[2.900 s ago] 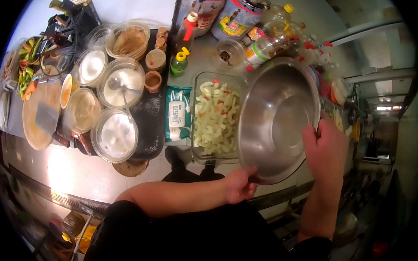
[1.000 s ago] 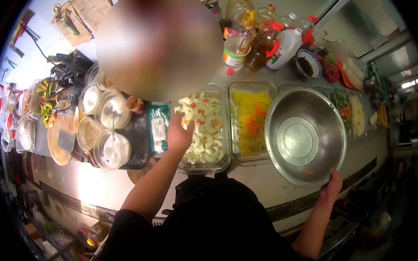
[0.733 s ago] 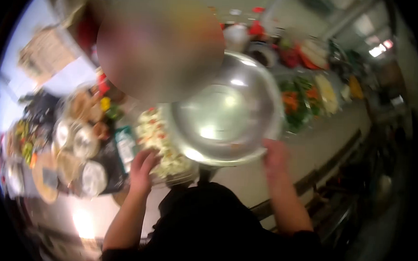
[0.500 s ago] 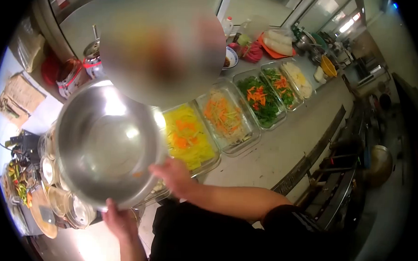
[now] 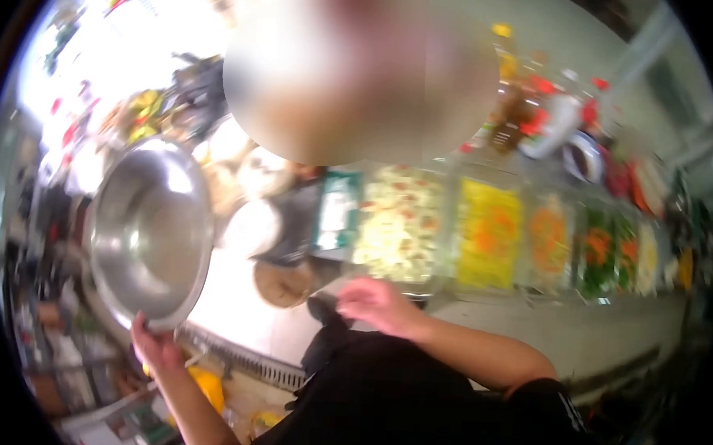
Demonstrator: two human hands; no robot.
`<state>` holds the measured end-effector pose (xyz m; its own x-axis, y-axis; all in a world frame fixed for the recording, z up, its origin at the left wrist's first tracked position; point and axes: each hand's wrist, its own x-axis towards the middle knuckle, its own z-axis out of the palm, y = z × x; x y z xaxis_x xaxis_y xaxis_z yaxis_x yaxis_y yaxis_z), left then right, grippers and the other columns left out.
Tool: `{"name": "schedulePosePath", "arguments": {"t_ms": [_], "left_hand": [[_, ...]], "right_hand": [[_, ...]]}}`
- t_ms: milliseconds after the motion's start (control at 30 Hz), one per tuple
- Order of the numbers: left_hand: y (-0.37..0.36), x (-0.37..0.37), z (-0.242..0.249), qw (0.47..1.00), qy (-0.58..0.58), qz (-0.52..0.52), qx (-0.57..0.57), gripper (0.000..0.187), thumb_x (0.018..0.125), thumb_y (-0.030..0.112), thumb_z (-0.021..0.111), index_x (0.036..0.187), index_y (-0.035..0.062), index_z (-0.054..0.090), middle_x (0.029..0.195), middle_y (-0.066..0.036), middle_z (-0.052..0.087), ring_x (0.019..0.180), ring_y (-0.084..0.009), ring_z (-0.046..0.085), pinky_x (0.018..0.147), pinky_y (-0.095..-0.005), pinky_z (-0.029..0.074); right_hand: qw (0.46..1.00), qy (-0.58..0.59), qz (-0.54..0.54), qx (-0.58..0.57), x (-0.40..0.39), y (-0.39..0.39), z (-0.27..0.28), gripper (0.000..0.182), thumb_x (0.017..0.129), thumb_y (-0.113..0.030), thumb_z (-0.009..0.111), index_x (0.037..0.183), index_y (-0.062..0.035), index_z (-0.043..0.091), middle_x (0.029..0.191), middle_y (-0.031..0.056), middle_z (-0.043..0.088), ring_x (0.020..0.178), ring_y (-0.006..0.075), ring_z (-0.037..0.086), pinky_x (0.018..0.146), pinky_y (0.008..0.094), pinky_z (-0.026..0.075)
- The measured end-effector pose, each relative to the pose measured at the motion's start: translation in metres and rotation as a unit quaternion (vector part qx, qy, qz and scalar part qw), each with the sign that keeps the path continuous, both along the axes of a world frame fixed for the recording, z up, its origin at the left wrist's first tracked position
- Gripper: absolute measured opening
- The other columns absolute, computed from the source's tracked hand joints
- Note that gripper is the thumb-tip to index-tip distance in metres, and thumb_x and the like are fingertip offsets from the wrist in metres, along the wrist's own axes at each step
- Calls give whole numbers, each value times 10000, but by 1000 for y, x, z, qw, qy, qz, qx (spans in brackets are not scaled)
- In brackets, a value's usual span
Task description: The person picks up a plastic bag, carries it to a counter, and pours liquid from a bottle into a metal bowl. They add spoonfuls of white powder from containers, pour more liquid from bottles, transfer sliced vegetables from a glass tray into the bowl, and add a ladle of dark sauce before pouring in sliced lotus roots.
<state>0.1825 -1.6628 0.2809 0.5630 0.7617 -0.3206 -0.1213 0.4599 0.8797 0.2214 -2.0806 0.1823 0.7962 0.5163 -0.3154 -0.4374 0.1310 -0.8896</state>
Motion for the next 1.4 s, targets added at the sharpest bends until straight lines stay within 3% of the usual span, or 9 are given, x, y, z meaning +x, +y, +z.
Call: {"name": "schedulePosePath", "arguments": {"t_ms": [167,300,500,700,867,967,1100,1200,1400], "left_hand": [[98,-13,-8,998,18,64,13,280,853,127,568,1110,19,535,1041,-105,623,915,-264,637,730,-395,562],[209,-39,-55,996,51,69,13,249,841,94,565,1077,19,537,989,-101,621,904,-252,636,746,-375,553],[238,-29,-42,993,88,78,-14,186,843,94,550,1003,-1,543,978,-103,606,894,-258,629,771,-396,536],[256,-13,-49,993,103,60,-15,129,847,70,536,954,-2,538,945,-98,584,903,-245,600,796,-392,503],[241,-3,-47,992,106,63,-13,110,852,61,532,934,-13,533,934,-103,577,890,-234,585,826,-369,475],[221,7,-38,992,110,66,1,103,856,54,529,929,-19,532,934,-104,577,883,-225,578,833,-355,465],[204,24,-27,993,110,34,25,102,870,62,533,930,-21,537,929,-103,586,882,-212,580,818,-336,463],[186,41,-18,993,106,15,47,114,876,79,547,934,-19,545,928,-103,594,877,-202,583,809,-322,463],[163,69,-6,988,123,-21,91,124,884,92,560,926,-24,576,870,-86,616,812,-173,595,761,-287,471]], "right_hand": [[997,1,-24,-66,23,76,-18,388,833,-52,666,1181,9,506,913,71,625,804,130,627,707,251,520],[981,-113,-94,-126,56,159,-48,441,822,-58,681,1206,1,473,891,61,607,776,117,608,671,245,509],[891,-126,-277,-337,154,230,-57,756,749,-357,754,1296,8,380,787,83,595,746,212,596,702,327,482],[825,-168,-265,-470,234,212,-91,480,772,-299,703,1114,-7,535,868,135,635,831,284,629,737,345,486],[869,-184,-294,-351,280,207,-99,310,780,-129,688,1039,12,593,804,83,636,714,194,614,659,305,485],[930,-16,-364,-47,300,220,-79,236,869,-134,619,1040,28,597,783,58,626,606,115,577,531,249,449],[885,-197,-288,-310,301,232,-68,255,938,-199,531,1037,23,610,770,73,644,608,117,592,563,256,479],[873,-292,-239,-308,294,225,-82,253,938,-204,527,1022,18,615,772,78,649,608,116,599,561,258,482],[942,-18,-290,-166,285,225,-75,188,923,-135,517,985,15,612,762,86,635,597,130,582,544,254,483]]}}
